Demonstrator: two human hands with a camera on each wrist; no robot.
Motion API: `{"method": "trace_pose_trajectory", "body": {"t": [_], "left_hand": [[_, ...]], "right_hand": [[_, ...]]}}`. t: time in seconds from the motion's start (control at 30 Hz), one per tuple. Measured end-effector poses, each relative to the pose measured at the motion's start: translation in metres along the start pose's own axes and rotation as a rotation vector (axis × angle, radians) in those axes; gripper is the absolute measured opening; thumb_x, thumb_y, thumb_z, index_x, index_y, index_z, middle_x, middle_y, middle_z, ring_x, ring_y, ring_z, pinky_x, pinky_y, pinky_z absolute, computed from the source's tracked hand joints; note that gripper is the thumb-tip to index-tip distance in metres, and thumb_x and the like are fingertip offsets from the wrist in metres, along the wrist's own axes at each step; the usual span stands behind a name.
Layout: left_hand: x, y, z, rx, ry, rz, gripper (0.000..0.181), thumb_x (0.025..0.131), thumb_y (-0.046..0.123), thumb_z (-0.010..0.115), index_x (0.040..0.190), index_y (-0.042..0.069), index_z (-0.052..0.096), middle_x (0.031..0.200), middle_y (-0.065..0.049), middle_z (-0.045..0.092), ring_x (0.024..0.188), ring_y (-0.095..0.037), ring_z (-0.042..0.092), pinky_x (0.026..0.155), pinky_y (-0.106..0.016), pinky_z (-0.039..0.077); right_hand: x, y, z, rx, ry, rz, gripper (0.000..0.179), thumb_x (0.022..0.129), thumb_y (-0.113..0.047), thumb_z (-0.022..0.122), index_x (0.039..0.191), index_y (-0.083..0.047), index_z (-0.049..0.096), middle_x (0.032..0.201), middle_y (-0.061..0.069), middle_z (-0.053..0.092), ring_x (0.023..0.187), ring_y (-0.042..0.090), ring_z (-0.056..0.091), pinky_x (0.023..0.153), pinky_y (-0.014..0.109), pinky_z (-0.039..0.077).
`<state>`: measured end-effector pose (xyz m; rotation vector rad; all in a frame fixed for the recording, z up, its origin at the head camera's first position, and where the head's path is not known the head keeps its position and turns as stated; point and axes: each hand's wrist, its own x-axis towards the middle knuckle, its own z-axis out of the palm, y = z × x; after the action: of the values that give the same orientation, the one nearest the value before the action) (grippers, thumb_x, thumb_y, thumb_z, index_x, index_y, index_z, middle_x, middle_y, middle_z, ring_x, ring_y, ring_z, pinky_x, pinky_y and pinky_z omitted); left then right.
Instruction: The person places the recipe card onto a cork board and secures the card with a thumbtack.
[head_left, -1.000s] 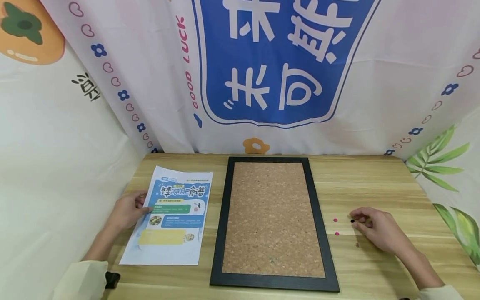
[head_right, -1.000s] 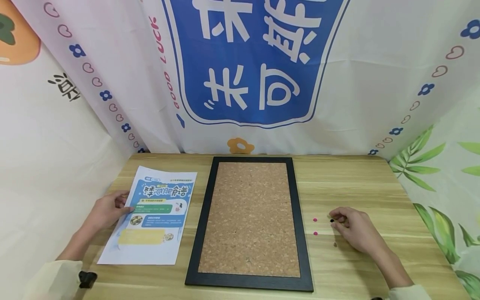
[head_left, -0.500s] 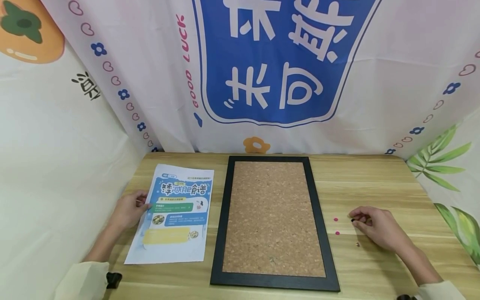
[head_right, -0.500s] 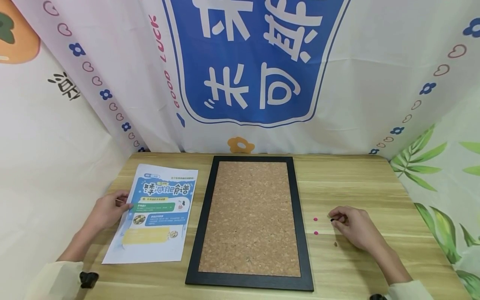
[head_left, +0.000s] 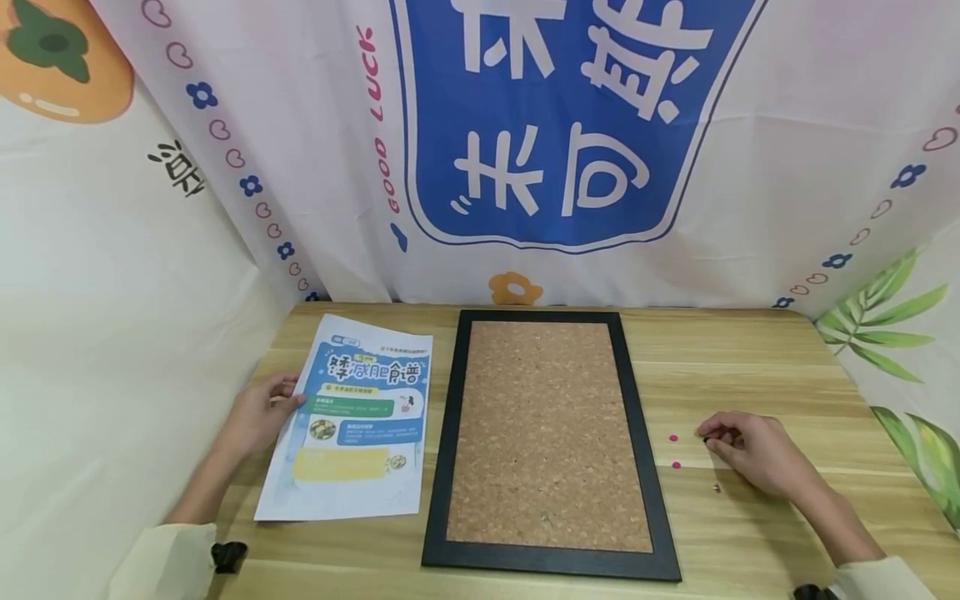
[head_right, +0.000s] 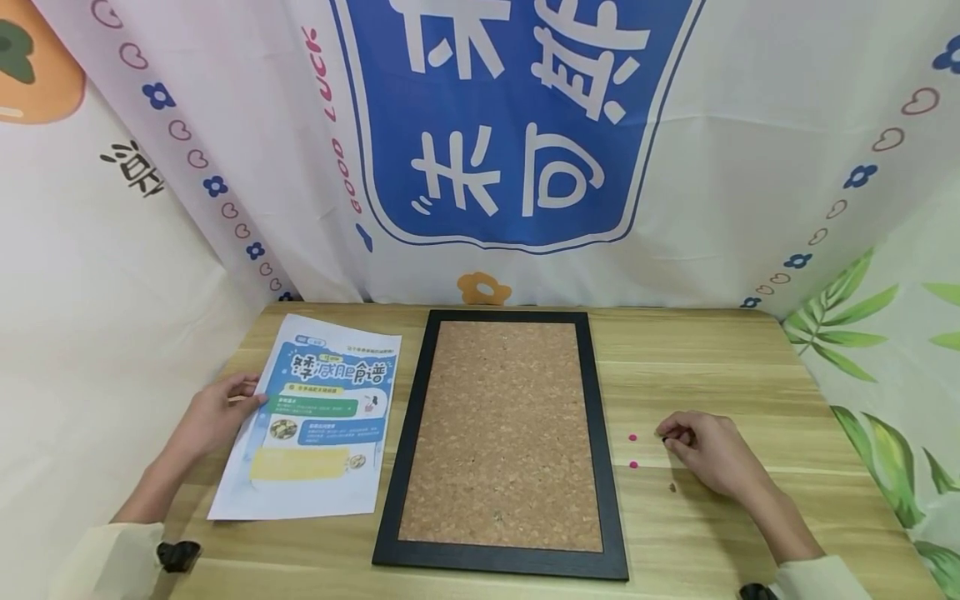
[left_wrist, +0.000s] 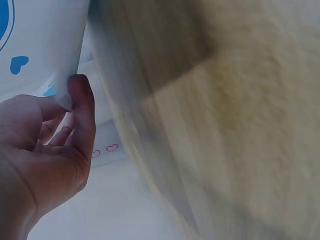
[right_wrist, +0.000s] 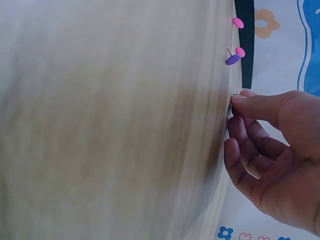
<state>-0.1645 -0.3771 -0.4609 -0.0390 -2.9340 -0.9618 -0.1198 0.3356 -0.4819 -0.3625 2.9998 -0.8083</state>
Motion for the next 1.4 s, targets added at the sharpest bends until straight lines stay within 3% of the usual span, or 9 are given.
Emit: {"method": "trace_pose_trajectory", "body": {"t": [0.13,0.2,0.4,0.53,0.83,1.07,1.4], "left_hand": [[0.001,0.006,-0.002,-0.048,0.004,-0.025,0.041,0.108,0.01,0.063,0.142,-0.011,0.058,0.123,-0.033,0.072,0.113,-0.047,0.071,0.079,-0.023,0.056],[0.001,0.01,-0.003,-0.085,0.008,-0.05,0.043,0.109,0.011,0.062,0.145,-0.011,0.057,0.126,-0.034,0.07,0.11,-0.044,0.072,0.074,-0.018,0.053],[0.003,0.012,-0.01,-0.183,0.003,-0.101,0.048,0.11,0.014,0.061,0.149,-0.011,0.052,0.131,-0.037,0.067,0.092,-0.011,0.071,0.072,-0.021,0.058],[0.002,0.011,-0.013,-0.225,-0.005,-0.113,0.05,0.111,0.018,0.059,0.152,-0.009,0.05,0.133,-0.037,0.066,0.086,-0.004,0.071,0.071,-0.025,0.061],[0.003,0.014,-0.021,-0.271,0.013,-0.083,0.051,0.111,0.022,0.06,0.152,-0.006,0.051,0.135,-0.037,0.066,0.086,0.005,0.07,0.071,-0.023,0.06],[0.004,0.016,-0.02,-0.331,0.017,-0.119,0.053,0.111,0.025,0.06,0.153,-0.005,0.05,0.139,-0.037,0.063,0.088,0.003,0.072,0.073,-0.023,0.061],[0.013,0.037,0.0,-0.522,-0.126,-0.159,0.057,0.114,0.024,0.054,0.162,-0.002,0.037,0.148,-0.034,0.056,0.096,-0.005,0.075,0.081,-0.03,0.064]], "right_hand": [[0.0,0.0,0.0,0.012,0.0,0.004,0.016,0.093,0.001,0.077,0.101,-0.013,0.079,0.088,-0.006,0.072,0.076,-0.003,0.057,0.066,0.022,0.052],[0.0,0.0,0.0,0.015,-0.001,0.008,0.016,0.093,0.001,0.077,0.102,-0.013,0.079,0.089,-0.005,0.073,0.076,-0.002,0.057,0.066,0.022,0.052],[0.0,0.0,-0.001,0.03,-0.008,0.013,0.015,0.094,0.001,0.076,0.103,-0.012,0.079,0.091,-0.004,0.074,0.077,-0.002,0.059,0.067,0.022,0.053],[-0.001,0.0,-0.002,0.034,-0.006,0.013,0.014,0.095,-0.001,0.076,0.104,-0.011,0.079,0.091,-0.003,0.074,0.078,-0.003,0.059,0.067,0.022,0.054],[-0.004,0.001,-0.002,0.042,-0.005,0.025,0.015,0.095,0.0,0.076,0.105,-0.01,0.079,0.091,-0.003,0.074,0.078,-0.003,0.059,0.067,0.022,0.053],[-0.005,-0.001,-0.004,0.053,-0.013,0.028,0.015,0.095,0.0,0.076,0.106,-0.01,0.079,0.091,-0.004,0.073,0.078,-0.003,0.058,0.067,0.022,0.053],[-0.004,-0.001,-0.002,0.076,-0.011,0.018,0.015,0.094,-0.001,0.077,0.105,-0.011,0.079,0.09,-0.005,0.073,0.079,-0.004,0.06,0.069,0.022,0.054]]}}
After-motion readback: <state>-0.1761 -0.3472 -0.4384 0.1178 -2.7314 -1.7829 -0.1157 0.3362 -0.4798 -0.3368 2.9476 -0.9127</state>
